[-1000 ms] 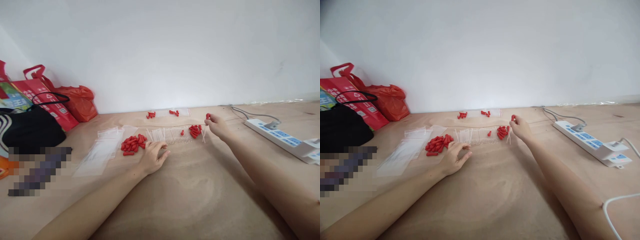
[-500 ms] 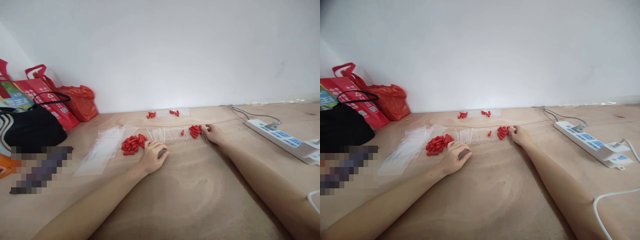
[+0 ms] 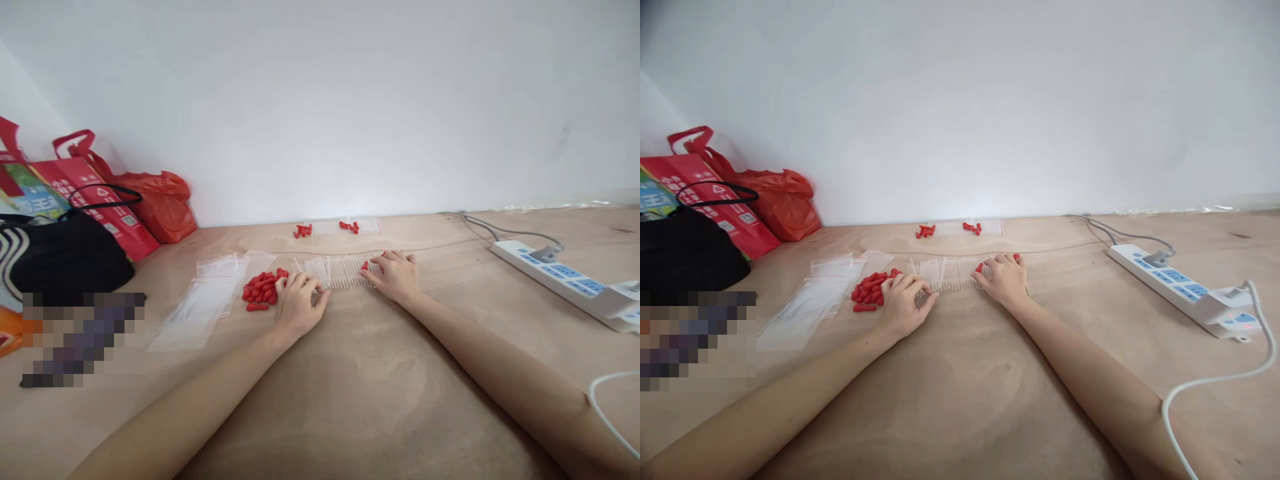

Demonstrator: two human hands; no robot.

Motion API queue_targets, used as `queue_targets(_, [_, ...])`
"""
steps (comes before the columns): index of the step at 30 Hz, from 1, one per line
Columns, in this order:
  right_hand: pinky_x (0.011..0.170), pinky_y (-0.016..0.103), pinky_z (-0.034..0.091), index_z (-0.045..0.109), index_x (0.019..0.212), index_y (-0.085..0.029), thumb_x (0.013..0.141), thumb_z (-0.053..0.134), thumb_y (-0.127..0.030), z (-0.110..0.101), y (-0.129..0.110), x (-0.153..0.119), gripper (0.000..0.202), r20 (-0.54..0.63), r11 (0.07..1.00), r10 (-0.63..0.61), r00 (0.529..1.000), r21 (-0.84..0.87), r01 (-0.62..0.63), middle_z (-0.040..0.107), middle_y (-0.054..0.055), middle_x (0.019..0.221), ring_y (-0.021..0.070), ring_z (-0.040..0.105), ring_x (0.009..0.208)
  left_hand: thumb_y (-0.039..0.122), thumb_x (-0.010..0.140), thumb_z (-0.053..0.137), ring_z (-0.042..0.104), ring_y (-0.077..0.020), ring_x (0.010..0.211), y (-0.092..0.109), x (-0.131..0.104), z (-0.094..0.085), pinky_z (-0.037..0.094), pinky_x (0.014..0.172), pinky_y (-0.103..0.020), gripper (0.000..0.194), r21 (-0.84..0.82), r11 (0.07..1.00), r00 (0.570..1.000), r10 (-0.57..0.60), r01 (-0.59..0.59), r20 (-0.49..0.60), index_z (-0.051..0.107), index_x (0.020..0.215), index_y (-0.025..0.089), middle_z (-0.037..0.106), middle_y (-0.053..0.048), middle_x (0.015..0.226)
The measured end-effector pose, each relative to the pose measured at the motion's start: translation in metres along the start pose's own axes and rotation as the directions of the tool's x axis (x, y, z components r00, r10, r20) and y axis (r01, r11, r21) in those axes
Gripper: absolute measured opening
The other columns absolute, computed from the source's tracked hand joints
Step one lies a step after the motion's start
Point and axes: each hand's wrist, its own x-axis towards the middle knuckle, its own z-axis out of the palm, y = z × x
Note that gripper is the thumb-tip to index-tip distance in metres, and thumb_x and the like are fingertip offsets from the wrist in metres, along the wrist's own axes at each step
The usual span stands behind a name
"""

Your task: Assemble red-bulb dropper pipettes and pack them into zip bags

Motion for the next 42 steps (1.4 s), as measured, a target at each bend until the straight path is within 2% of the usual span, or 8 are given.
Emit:
queue_targets(5, [0.075, 0.043, 0.026, 0.063, 0.059, -0.021, 0.072, 0.049, -0.052, 0.012, -0.010, 0.003, 0.037, -0.019, 0.995, 0.088, 0.996, -0.043, -0.088, 0.060, 0.006, 0.062, 0.0227, 0.050, 0.072, 0.037, 0.073, 0.057, 0.048, -0.0260, 0.086, -0.002, 0.012, 0.008, 0.026, 0.080, -0.046, 0.018, 0.093, 0.996, 0.999, -0.012, 0.015, -0.031, 0.057, 0.073, 0.020, 0.058, -0.006, 0.088])
queue_targets(11, [0.073, 0.043, 0.027, 0.064, 0.061, -0.019, 0.073, 0.049, -0.033, 0.009, -0.014, 0.003, 0.024, -0.011, 0.992, 0.119, 0.993, -0.030, -0.120, 0.061, 0.008, 0.064, 0.0230, 0.050, 0.072, 0.037, 0.073, 0.056, 0.046, -0.0276, 0.090, 0.003, 0.025, 0.018, 0.025, 0.082, -0.048, 0.017, 0.109, 0.993, 0.999, -0.041, 0.042, -0.015, 0.058, 0.076, 0.020, 0.058, -0.007, 0.090])
queue_targets(15, [0.070, 0.036, 0.029, 0.065, 0.068, -0.019, 0.073, 0.051, -0.033, -0.006, -0.018, -0.009, 0.020, 0.016, 0.988, -0.045, 0.999, 0.146, 0.042, 0.058, 0.005, 0.060, 0.0198, 0.047, 0.068, 0.035, 0.072, 0.056, 0.045, -0.0286, 0.091, 0.000, 0.039, 0.021, 0.025, 0.082, -0.050, 0.015, 0.120, 0.985, 0.993, -0.119, 0.120, -0.014, 0.060, 0.075, 0.020, 0.056, -0.008, 0.091])
queue_targets(20, [0.066, 0.031, 0.028, 0.066, 0.076, -0.020, 0.072, 0.054, -0.029, -0.024, -0.024, -0.029, 0.015, 0.109, 0.912, -0.270, 0.957, 0.347, 0.218, 0.054, 0.002, 0.058, 0.0157, 0.042, 0.063, 0.037, 0.067, 0.058, 0.042, -0.0315, 0.096, -0.006, 0.060, 0.026, 0.027, 0.081, -0.050, 0.017, 0.122, 0.973, 0.979, -0.200, 0.194, 0.035, 0.061, 0.070, 0.020, 0.053, -0.011, 0.096])
queue_targets(26, [0.068, 0.031, 0.024, 0.066, 0.083, -0.021, 0.073, 0.056, -0.038, -0.026, -0.030, -0.029, 0.022, 0.185, 0.913, -0.299, 0.936, 0.340, 0.225, 0.057, 0.002, 0.067, 0.0155, 0.044, 0.069, 0.045, 0.068, 0.053, 0.037, -0.0334, 0.104, 0.005, 0.076, 0.033, 0.022, 0.089, -0.051, 0.033, 0.276, 0.939, 0.939, -0.270, 0.207, 0.214, 0.065, 0.075, 0.016, 0.051, -0.015, 0.107])
queue_targets(33, [0.069, 0.031, 0.023, 0.066, 0.080, -0.023, 0.079, 0.051, -0.038, -0.025, -0.033, -0.028, 0.021, 0.220, 0.904, -0.333, 0.917, 0.349, 0.245, 0.059, 0.002, 0.073, 0.0145, 0.045, 0.072, 0.034, 0.069, 0.051, 0.039, -0.0351, 0.104, 0.014, 0.088, 0.037, 0.023, 0.088, -0.051, 0.034, 0.367, 0.896, 0.897, -0.358, 0.251, 0.260, 0.065, 0.086, 0.009, 0.055, -0.020, 0.106])
queue_targets(39, [0.068, 0.032, 0.028, 0.063, 0.082, -0.020, 0.078, 0.052, -0.031, -0.025, -0.031, -0.029, 0.016, 0.218, 0.892, -0.339, 0.915, 0.384, 0.239, 0.058, 0.003, 0.076, 0.0163, 0.048, 0.076, 0.029, 0.078, 0.044, 0.040, -0.0360, 0.104, 0.021, 0.086, 0.015, 0.031, 0.080, -0.047, 0.028, 0.295, 0.941, 0.931, -0.248, 0.166, 0.268, 0.062, 0.082, 0.008, 0.056, -0.021, 0.102])
queue_targets(42, [0.064, 0.029, 0.034, 0.059, 0.083, -0.017, 0.079, 0.050, -0.023, -0.022, -0.030, -0.029, 0.012, 0.210, 0.858, -0.312, 0.926, 0.480, 0.181, 0.057, 0.003, 0.076, 0.0142, 0.049, 0.071, 0.025, 0.084, 0.039, 0.050, -0.0247, 0.095, 0.018, 0.064, -0.005, 0.033, 0.083, -0.039, 0.022, 0.189, 0.982, 0.946, -0.072, 0.012, 0.316, 0.057, 0.086, 0.013, 0.060, -0.010, 0.095])
